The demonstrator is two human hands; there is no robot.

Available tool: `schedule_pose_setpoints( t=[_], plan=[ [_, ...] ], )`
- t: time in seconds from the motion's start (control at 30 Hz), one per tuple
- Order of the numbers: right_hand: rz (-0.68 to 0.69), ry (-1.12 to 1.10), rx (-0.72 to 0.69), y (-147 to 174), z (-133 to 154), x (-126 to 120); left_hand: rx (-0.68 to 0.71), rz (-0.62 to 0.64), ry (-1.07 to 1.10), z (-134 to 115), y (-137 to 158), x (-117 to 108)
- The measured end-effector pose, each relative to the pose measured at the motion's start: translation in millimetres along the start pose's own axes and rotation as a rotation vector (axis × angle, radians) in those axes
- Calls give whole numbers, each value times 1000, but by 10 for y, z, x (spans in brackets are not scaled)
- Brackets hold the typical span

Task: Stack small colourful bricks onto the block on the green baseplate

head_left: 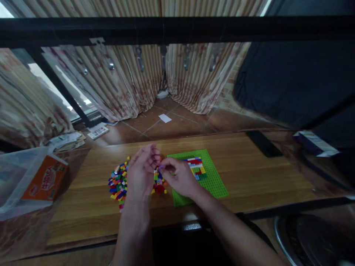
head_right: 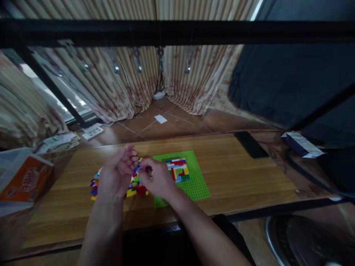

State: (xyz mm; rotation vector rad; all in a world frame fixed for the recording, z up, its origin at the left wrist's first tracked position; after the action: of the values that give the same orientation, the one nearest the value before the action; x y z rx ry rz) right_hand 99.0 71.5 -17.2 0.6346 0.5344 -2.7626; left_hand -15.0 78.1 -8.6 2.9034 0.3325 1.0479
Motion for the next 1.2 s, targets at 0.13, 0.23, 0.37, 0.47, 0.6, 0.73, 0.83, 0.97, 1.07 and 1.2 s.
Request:
schedule_pose_setpoints(
  t=[0.13, 0.23, 0.37, 0.47, 0.6, 0.73, 0.83, 0.97, 1.07, 1.2],
  plan=[
    [-114, -139, 109, 92, -264, -391, -3, -69, -284, 227, 7, 32],
    [-160, -193, 119, 157, -359, -630, -112, 22, -351, 466, 76, 189],
    [-152, -119, 71, 213, -328, -832, -256, 145, -259, 700, 192, 408],
    [-123, -23, 15, 243, -275, -904, -258, 132, -208, 758, 194, 447],
    [-77, 57, -29, 282, -262, -945, -252, 80, -221, 847, 169, 436],
    [-76, 116, -17, 314, -308, -1015, -229, 63, -251, 946, 190, 491],
    [-78, 148, 12, 325, -397, -1110, -240, 94, -298, 1028, 189, 520],
    [-67, 184, 129, 351, -670, -1271, -100, 113, -641, 948, 82, 411],
    [-40, 219, 206, 390, -881, -1322, 83, 104, -1039, 796, 20, 349],
    [34, 200, 225, 416, -1029, -1219, 63, 124, -1307, 806, 21, 336]
  ],
)
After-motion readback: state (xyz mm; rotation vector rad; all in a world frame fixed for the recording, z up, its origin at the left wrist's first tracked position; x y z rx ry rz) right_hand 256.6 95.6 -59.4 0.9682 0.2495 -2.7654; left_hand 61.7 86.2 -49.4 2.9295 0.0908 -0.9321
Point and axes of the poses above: each hand's wrist, its own y-axis away from the middle knuckle, its own x-axis out of the palm, z = x × y, the point moved 8 cm from there along -y, towards the middle knuckle, and after that the axes turned 6 degrees about y, right-handed, at the moved point
